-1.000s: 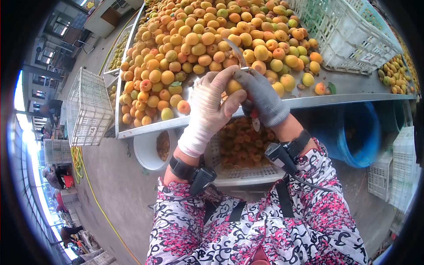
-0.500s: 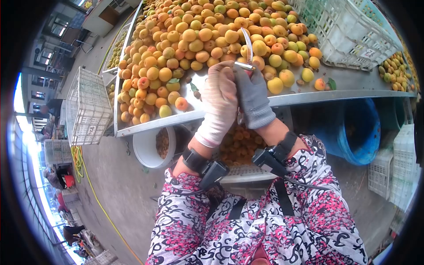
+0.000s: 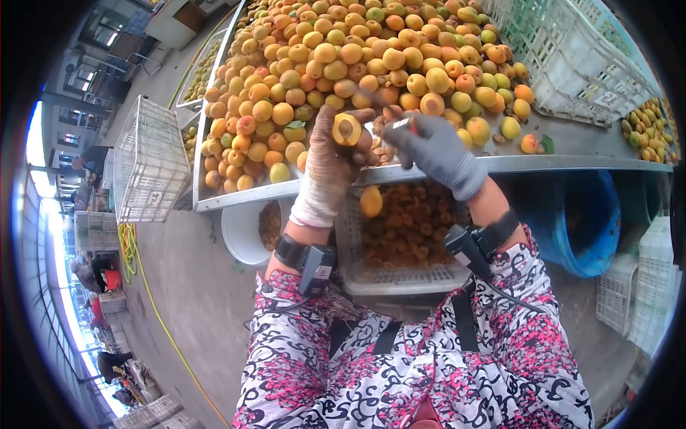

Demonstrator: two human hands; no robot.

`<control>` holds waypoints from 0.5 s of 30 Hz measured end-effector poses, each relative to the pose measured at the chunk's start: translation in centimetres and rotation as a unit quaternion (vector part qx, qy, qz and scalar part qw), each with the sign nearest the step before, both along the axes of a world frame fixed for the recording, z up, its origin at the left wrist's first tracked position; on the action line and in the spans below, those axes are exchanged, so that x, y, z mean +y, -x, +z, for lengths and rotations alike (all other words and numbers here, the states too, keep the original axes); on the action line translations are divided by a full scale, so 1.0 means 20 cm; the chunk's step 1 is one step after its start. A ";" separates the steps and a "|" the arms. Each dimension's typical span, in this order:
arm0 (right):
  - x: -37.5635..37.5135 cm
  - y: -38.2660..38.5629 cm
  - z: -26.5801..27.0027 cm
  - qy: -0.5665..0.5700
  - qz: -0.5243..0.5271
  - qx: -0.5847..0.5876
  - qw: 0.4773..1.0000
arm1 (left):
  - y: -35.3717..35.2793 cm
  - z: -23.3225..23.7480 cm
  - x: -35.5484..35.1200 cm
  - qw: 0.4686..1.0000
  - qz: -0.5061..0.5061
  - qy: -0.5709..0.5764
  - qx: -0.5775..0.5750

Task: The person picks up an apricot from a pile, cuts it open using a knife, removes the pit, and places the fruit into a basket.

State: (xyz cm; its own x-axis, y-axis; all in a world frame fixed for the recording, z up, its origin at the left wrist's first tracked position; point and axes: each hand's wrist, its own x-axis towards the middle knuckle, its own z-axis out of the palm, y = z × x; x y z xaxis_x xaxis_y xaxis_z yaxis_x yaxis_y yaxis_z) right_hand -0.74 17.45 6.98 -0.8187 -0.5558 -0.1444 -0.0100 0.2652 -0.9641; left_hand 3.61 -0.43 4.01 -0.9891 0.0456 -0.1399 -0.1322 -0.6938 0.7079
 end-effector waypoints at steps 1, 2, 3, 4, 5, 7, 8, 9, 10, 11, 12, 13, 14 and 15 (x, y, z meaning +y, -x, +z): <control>0.01 0.00 0.00 -0.002 -0.002 -0.003 1.000 | 0.00 0.00 0.02 1.000 -0.002 -0.002 -0.003; 0.02 0.01 0.00 0.130 -0.057 -0.052 0.989 | 0.00 0.00 0.05 0.999 -0.009 -0.029 -0.012; 0.03 0.00 0.03 0.258 -0.112 -0.100 0.954 | -0.01 0.01 0.08 0.998 -0.017 -0.057 -0.023; 0.03 -0.01 0.08 0.321 -0.147 -0.130 0.926 | -0.01 0.00 0.09 0.997 -0.045 -0.065 -0.013; 0.03 0.00 0.09 0.319 -0.153 -0.130 0.926 | -0.01 0.00 0.12 0.996 -0.050 -0.068 -0.016; 0.03 0.04 0.09 0.505 -0.155 -0.086 0.845 | -0.03 0.02 0.21 0.998 -0.040 -0.035 -0.036; 0.04 0.05 0.10 0.514 -0.164 -0.067 0.839 | -0.03 0.03 0.24 0.997 -0.047 -0.039 -0.038; 0.04 0.06 0.10 0.512 -0.170 -0.067 0.839 | -0.04 0.04 0.27 0.997 -0.051 -0.041 -0.042; 0.04 0.06 0.10 0.518 -0.182 -0.055 0.834 | -0.05 0.05 0.30 0.996 -0.048 -0.048 -0.059; 0.04 0.06 0.11 0.524 -0.192 -0.044 0.829 | -0.05 0.05 0.32 0.995 -0.045 -0.054 -0.076; 0.03 0.05 0.10 0.524 -0.194 -0.027 0.829 | -0.05 0.03 0.29 0.988 -0.104 -0.085 -0.079; 0.02 0.05 0.10 0.524 -0.195 -0.027 0.829 | -0.05 0.01 0.30 0.988 -0.105 -0.085 -0.079; 0.01 0.03 0.11 0.513 -0.204 -0.024 0.833 | -0.05 -0.01 0.31 0.989 -0.102 -0.070 -0.077; 0.00 0.02 0.11 0.502 -0.213 -0.020 0.838 | -0.05 -0.01 0.32 0.991 -0.099 -0.055 -0.075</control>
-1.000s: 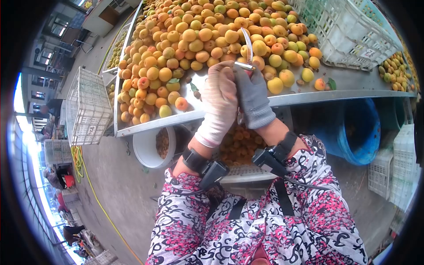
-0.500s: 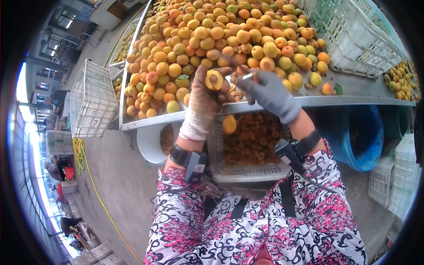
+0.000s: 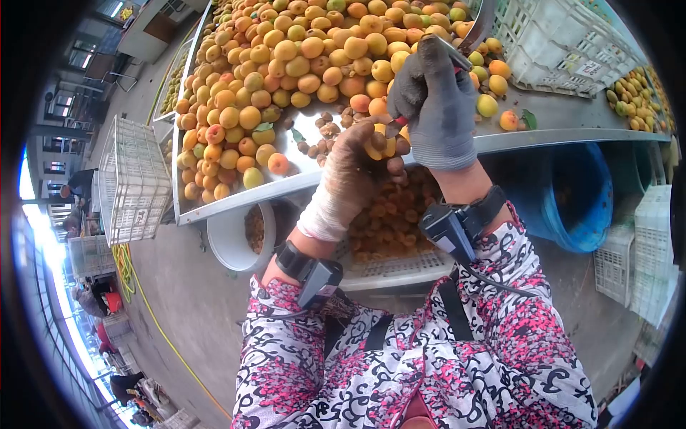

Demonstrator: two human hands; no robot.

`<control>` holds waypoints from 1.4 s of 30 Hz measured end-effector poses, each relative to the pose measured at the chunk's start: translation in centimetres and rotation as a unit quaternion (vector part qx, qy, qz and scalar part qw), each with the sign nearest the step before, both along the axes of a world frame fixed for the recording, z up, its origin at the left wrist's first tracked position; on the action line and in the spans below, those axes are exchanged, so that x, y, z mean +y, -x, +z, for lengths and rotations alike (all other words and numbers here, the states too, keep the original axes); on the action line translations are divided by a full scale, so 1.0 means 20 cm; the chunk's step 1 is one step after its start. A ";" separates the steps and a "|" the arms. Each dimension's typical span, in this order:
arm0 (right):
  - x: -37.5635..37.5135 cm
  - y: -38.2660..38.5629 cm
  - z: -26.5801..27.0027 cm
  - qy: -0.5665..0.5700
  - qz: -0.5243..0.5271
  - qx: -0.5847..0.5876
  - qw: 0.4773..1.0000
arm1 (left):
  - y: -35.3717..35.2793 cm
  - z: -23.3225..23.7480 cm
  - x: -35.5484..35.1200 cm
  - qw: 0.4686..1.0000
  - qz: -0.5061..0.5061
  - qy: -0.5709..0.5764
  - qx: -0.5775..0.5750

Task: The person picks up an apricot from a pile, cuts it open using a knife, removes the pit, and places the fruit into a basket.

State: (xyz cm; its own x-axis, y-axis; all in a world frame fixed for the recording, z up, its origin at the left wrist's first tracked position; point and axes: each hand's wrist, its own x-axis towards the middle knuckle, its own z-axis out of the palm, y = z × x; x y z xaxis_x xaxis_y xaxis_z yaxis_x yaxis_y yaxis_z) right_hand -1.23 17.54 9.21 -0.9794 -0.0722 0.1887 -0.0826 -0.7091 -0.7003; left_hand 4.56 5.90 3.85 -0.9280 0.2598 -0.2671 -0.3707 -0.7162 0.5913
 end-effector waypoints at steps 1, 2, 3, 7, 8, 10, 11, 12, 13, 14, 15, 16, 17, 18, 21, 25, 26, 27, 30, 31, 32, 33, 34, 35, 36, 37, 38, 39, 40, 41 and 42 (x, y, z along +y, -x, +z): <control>0.00 0.00 -0.01 -0.005 0.004 0.009 1.000 | 0.00 0.00 0.01 1.000 0.001 0.000 0.001; -0.01 -0.01 -0.01 -0.004 0.005 0.010 1.000 | 0.00 0.00 0.01 1.000 0.014 0.024 0.003; -0.02 -0.02 -0.01 -0.025 -0.023 0.002 0.999 | 0.00 0.01 0.02 0.998 0.027 0.048 0.005; -0.05 -0.04 -0.01 -0.044 -0.056 0.009 0.997 | -0.01 0.05 0.05 0.996 0.026 0.083 -0.014; -0.06 -0.04 0.00 -0.044 -0.057 0.009 0.997 | 0.00 0.05 0.05 0.997 0.028 0.066 -0.025; -0.05 -0.04 0.02 -0.017 -0.048 -0.032 0.998 | 0.00 0.03 0.05 0.998 0.031 0.048 -0.035; -0.04 -0.02 0.00 -0.017 -0.048 -0.031 0.998 | 0.00 0.03 0.04 0.999 0.019 0.032 -0.017; -0.03 0.01 -0.02 0.015 -0.021 -0.041 0.999 | 0.00 0.02 0.03 1.000 0.008 0.018 0.001; -0.02 0.03 -0.05 0.047 0.008 -0.052 0.998 | 0.00 0.01 0.02 1.000 0.008 0.020 0.002; -0.02 0.05 -0.08 0.048 0.008 -0.051 0.997 | 0.00 -0.01 0.00 0.999 -0.030 -0.024 -0.001; -0.02 0.06 -0.08 0.060 0.016 -0.075 0.995 | 0.00 -0.02 0.00 0.995 -0.067 -0.067 -0.004; -0.02 0.07 -0.09 0.071 0.025 -0.099 0.992 | -0.01 -0.02 0.00 0.996 -0.067 -0.067 -0.004; -0.01 0.08 -0.09 0.071 0.025 -0.099 0.992 | -0.01 -0.03 0.00 0.990 -0.074 -0.117 -0.003; -0.01 0.09 -0.09 0.111 0.047 -0.122 0.985 | -0.01 -0.03 0.00 0.983 -0.080 -0.167 -0.001; -0.01 0.09 -0.10 0.151 0.075 -0.156 0.973 | 0.00 -0.03 0.01 0.973 -0.073 -0.217 0.002; -0.06 0.08 -0.05 0.141 0.040 -0.132 0.980 | 0.01 0.00 -0.03 0.974 -0.042 -0.224 0.002; -0.04 0.09 -0.03 0.145 0.051 -0.131 0.979 | 0.02 0.00 -0.06 0.975 -0.032 -0.218 0.006; 0.03 0.11 -0.02 0.103 0.015 -0.097 0.990 | 0.04 0.00 -0.08 0.987 -0.001 -0.159 0.005; 0.08 0.11 -0.03 0.034 -0.001 -0.056 0.998 | 0.09 0.05 -0.15 0.980 0.172 0.103 0.020; 0.08 0.10 -0.04 0.004 0.014 -0.050 0.999 | 0.10 0.05 -0.18 0.955 0.197 0.217 0.047; 0.07 0.09 -0.04 0.003 0.017 -0.049 0.999 | 0.12 0.04 -0.22 0.916 0.218 0.328 0.072; 0.05 0.06 -0.03 -0.031 0.023 -0.049 0.998 | 0.16 0.01 -0.26 0.915 0.221 0.328 0.073; 0.04 0.05 -0.02 -0.066 0.029 -0.050 0.996 | 0.19 -0.03 -0.29 0.792 0.285 0.511 0.175; 0.03 0.04 -0.04 -0.063 0.035 -0.053 0.996 | 0.21 -0.07 -0.32 0.619 0.329 0.662 0.264; 0.03 0.04 -0.04 -0.064 0.037 -0.054 0.996 | 0.20 -0.06 -0.32 0.619 0.330 0.663 0.262; 0.03 0.04 -0.05 -0.073 0.044 -0.059 0.995 | 0.19 -0.05 -0.31 0.652 0.343 0.630 0.247; 0.02 0.05 -0.06 -0.081 0.052 -0.064 0.993 | 0.18 -0.04 -0.30 0.683 0.356 0.594 0.231; 0.02 0.05 -0.06 -0.082 0.053 -0.064 0.993 | 0.15 -0.02 -0.29 0.683 0.357 0.595 0.230; 0.02 0.05 -0.07 -0.092 0.070 -0.079 0.990 | 0.10 0.00 -0.27 0.772 0.272 0.541 0.193; 0.02 0.05 -0.07 -0.102 0.087 -0.093 0.987 | 0.05 0.04 -0.25 0.846 0.181 0.477 0.153; 0.01 0.05 -0.07 -0.102 0.088 -0.093 0.987 | 0.00 0.11 -0.22 0.884 0.088 0.442 0.128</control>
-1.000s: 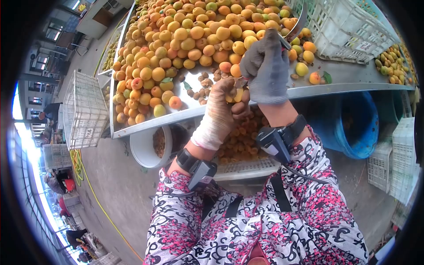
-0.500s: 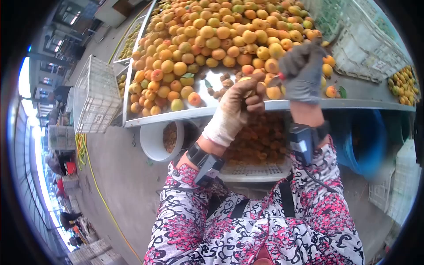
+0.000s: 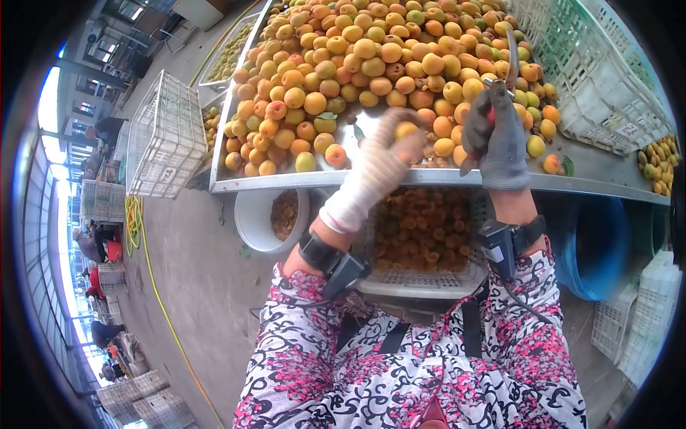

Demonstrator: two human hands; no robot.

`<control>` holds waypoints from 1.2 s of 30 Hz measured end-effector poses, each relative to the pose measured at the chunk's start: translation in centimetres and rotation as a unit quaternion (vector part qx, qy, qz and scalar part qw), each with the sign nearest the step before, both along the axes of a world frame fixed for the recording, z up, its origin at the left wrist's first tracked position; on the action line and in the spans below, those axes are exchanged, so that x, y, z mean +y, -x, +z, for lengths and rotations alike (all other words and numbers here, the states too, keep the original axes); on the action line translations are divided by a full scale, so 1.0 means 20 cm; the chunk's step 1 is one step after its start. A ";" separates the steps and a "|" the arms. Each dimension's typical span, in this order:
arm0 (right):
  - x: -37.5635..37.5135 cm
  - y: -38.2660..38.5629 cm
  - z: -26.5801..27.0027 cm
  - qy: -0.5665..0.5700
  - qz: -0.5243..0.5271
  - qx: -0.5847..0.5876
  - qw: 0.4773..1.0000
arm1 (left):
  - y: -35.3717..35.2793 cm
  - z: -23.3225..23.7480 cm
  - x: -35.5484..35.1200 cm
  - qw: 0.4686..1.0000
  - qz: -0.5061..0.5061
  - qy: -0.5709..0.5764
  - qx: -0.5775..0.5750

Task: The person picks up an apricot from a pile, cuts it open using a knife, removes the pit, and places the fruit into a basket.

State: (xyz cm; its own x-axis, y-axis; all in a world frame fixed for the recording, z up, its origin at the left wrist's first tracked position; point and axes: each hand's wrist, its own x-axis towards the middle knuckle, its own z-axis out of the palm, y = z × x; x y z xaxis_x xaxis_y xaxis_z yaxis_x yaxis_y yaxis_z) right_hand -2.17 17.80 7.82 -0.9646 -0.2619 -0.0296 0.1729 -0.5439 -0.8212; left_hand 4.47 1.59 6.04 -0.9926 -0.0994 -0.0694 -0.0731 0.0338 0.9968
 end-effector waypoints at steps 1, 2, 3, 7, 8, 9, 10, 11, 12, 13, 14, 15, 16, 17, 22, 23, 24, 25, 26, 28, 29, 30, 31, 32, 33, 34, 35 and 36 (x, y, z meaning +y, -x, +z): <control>-0.01 0.00 0.00 -0.012 -0.003 -0.015 1.000 | -0.04 0.03 0.00 0.994 -0.093 0.053 -0.019; -0.02 -0.01 0.00 -0.024 -0.005 -0.030 0.999 | -0.07 0.05 -0.01 0.976 -0.185 0.105 -0.037; -0.02 -0.01 0.00 -0.025 -0.003 -0.030 0.999 | -0.08 0.04 -0.03 0.977 -0.184 0.104 -0.038; -0.03 -0.02 -0.02 -0.056 0.023 -0.031 0.998 | -0.07 0.05 -0.23 0.926 0.037 0.368 0.076; -0.03 -0.02 -0.02 -0.061 0.039 -0.040 0.997 | -0.07 0.03 -0.33 0.864 0.066 0.499 0.021; -0.03 -0.03 -0.02 -0.063 0.038 -0.040 0.997 | -0.09 0.06 -0.39 0.810 0.050 0.573 -0.109; -0.04 -0.03 -0.02 -0.068 0.039 -0.044 0.996 | -0.10 0.04 -0.44 0.753 0.022 0.643 -0.139; -0.04 -0.04 -0.03 -0.074 0.041 -0.050 0.995 | -0.11 0.00 -0.46 0.750 0.009 0.640 -0.163; -0.05 -0.04 -0.03 -0.076 0.040 -0.051 0.995 | -0.12 -0.01 -0.47 0.747 -0.004 0.637 -0.188; -0.06 -0.04 -0.05 -0.086 0.041 -0.048 0.994 | -0.11 -0.03 -0.46 0.748 -0.006 0.636 -0.188; -0.06 -0.04 -0.05 -0.096 0.041 -0.045 0.994 | -0.10 -0.04 -0.45 0.756 -0.010 0.630 -0.178; -0.07 -0.05 -0.06 -0.097 0.040 -0.046 0.993 | -0.08 -0.05 -0.44 0.764 -0.015 0.623 -0.167; -0.07 -0.05 -0.06 -0.102 0.042 -0.038 0.993 | -0.07 -0.06 -0.43 0.764 -0.016 0.623 -0.166; -0.08 -0.06 -0.05 -0.108 0.044 -0.029 0.993 | -0.06 -0.09 -0.43 0.752 -0.011 0.640 -0.157; -0.07 -0.07 -0.05 -0.114 0.061 -0.033 0.991 | 0.02 -0.03 -0.37 0.756 -0.027 0.613 -0.227; -0.07 -0.07 -0.05 -0.116 0.055 -0.029 0.991 | 0.03 -0.03 -0.35 0.764 -0.019 0.599 -0.239; -0.07 -0.06 -0.05 -0.116 0.053 -0.029 0.991 | 0.04 -0.03 -0.34 0.772 -0.010 0.584 -0.251; -0.06 -0.06 -0.06 -0.107 0.057 -0.027 0.992 | 0.04 -0.03 -0.34 0.772 -0.012 0.584 -0.250; -0.05 -0.06 -0.06 -0.097 0.062 -0.025 0.993 | 0.04 -0.02 -0.33 0.824 0.016 0.513 -0.241; -0.05 -0.05 -0.05 -0.086 0.054 -0.030 0.994 | 0.03 -0.07 -0.35 0.940 0.065 0.305 -0.138; -0.04 -0.05 -0.04 -0.076 0.049 -0.035 0.995 | 0.02 -0.07 -0.36 0.976 0.037 0.181 -0.115; -0.04 -0.05 -0.04 -0.075 0.045 -0.035 0.996 | 0.02 -0.05 -0.35 0.994 0.008 0.054 -0.091; -0.05 -0.06 -0.04 -0.066 0.040 -0.032 0.996 | 0.01 -0.03 -0.32 0.994 0.005 0.054 -0.090; -0.05 -0.06 -0.03 -0.057 0.036 -0.030 0.997 | -0.01 -0.02 -0.27 0.995 -0.019 -0.059 -0.080; -0.05 -0.06 -0.04 -0.056 0.035 -0.015 0.998 | -0.01 -0.01 -0.23 0.982 -0.044 -0.171 -0.071; -0.04 -0.06 -0.05 -0.055 0.032 -0.015 0.998 | 0.00 -0.02 -0.20 0.982 -0.046 -0.170 -0.071; -0.04 -0.06 -0.07 -0.044 0.057 0.012 0.997 | 0.01 -0.03 -0.17 0.977 -0.068 -0.197 -0.043; -0.03 -0.06 -0.07 -0.032 0.082 0.039 0.995 | 0.02 -0.04 -0.15 0.971 -0.089 -0.223 -0.014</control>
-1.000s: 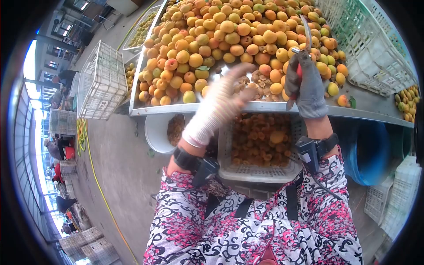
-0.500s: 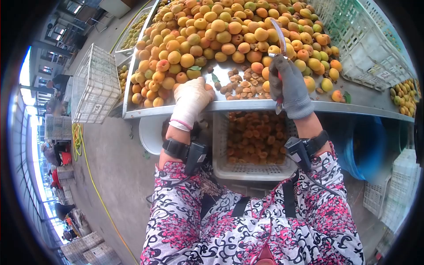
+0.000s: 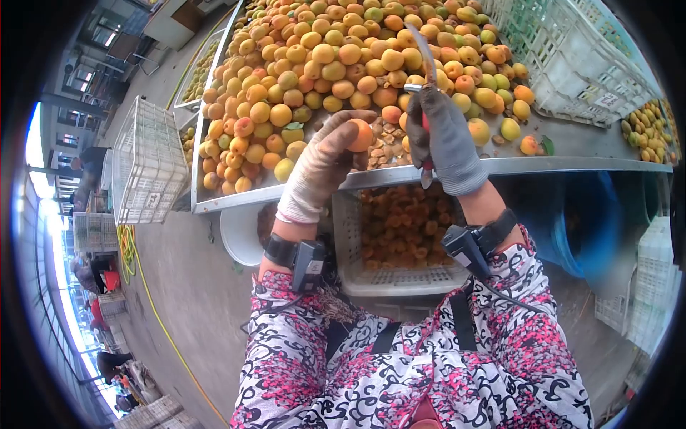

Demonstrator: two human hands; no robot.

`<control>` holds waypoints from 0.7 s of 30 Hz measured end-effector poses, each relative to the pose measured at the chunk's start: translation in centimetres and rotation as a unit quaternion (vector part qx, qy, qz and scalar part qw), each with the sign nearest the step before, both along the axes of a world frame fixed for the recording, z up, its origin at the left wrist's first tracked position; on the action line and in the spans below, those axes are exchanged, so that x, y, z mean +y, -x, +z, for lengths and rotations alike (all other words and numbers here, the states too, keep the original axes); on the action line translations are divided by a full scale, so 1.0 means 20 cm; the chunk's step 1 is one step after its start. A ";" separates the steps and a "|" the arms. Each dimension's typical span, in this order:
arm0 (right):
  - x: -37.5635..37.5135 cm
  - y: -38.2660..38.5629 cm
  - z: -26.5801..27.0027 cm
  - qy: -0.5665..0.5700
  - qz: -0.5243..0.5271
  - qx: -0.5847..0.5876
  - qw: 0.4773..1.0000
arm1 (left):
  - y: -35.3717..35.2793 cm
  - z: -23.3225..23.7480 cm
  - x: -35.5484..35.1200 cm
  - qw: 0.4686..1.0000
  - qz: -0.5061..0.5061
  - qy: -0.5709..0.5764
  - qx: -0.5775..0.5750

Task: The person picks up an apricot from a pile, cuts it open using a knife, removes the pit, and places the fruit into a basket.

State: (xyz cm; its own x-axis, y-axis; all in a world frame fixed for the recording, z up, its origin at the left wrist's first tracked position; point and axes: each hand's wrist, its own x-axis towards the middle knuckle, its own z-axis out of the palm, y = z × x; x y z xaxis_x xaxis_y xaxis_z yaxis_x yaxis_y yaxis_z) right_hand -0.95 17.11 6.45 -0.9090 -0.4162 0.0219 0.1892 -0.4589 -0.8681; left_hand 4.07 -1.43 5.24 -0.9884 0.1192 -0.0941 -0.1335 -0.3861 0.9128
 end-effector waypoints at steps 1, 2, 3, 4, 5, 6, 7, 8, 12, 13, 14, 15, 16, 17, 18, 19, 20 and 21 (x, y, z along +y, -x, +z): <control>0.01 -0.01 0.01 -0.038 0.011 0.010 0.999 | 0.01 0.00 0.02 1.000 -0.002 0.000 0.000; 0.01 -0.03 0.01 -0.037 0.010 0.010 0.999 | 0.01 0.00 0.03 1.000 0.005 -0.005 -0.019; -0.01 -0.05 0.02 -0.086 -0.003 0.043 0.995 | 0.01 0.00 0.03 0.999 0.013 -0.010 -0.037; -0.02 -0.06 0.02 -0.134 -0.015 0.077 0.988 | 0.02 0.00 0.04 0.998 0.022 -0.015 -0.054; -0.02 -0.06 0.01 -0.172 0.009 0.075 0.982 | 0.02 0.00 0.06 0.998 0.022 -0.014 -0.054; -0.03 -0.06 0.00 -0.171 0.009 0.075 0.982 | 0.01 0.01 0.08 0.997 0.056 -0.005 -0.055; -0.04 -0.06 -0.02 -0.185 0.012 0.112 0.976 | 0.01 0.02 0.09 0.994 0.090 0.003 -0.056; -0.05 -0.06 -0.04 -0.199 0.015 0.149 0.968 | 0.00 0.04 0.10 0.994 0.090 0.003 -0.056; -0.07 -0.05 -0.07 -0.205 0.005 0.180 0.962 | -0.01 0.05 0.10 0.993 0.087 0.062 -0.053; -0.06 -0.05 -0.07 -0.219 0.016 0.175 0.960 | -0.01 0.04 0.09 0.992 0.092 0.078 -0.048; -0.06 -0.05 -0.07 -0.233 0.028 0.169 0.957 | -0.01 0.03 0.09 0.992 0.092 0.078 -0.048; -0.06 -0.05 -0.07 -0.233 0.027 0.169 0.957 | -0.01 0.02 0.08 0.992 0.085 0.079 -0.050; -0.06 -0.05 -0.06 -0.248 0.031 0.177 0.952 | -0.01 0.02 0.08 0.992 0.078 0.080 -0.051; -0.06 -0.06 -0.06 -0.262 0.034 0.186 0.946 | -0.01 0.02 0.07 0.992 0.079 0.080 -0.051; -0.06 -0.06 -0.05 -0.262 0.035 0.186 0.946 | -0.02 0.02 0.06 0.991 0.078 0.081 -0.072; -0.06 -0.07 -0.04 -0.293 0.034 0.181 0.938 | -0.02 0.02 0.05 0.989 0.077 0.082 -0.092; -0.06 -0.07 -0.04 -0.323 0.033 0.176 0.929 | -0.02 0.02 0.06 0.989 0.078 0.082 -0.092; -0.07 -0.07 -0.04 -0.323 0.034 0.176 0.929 | -0.02 0.01 0.07 0.986 0.109 0.062 -0.111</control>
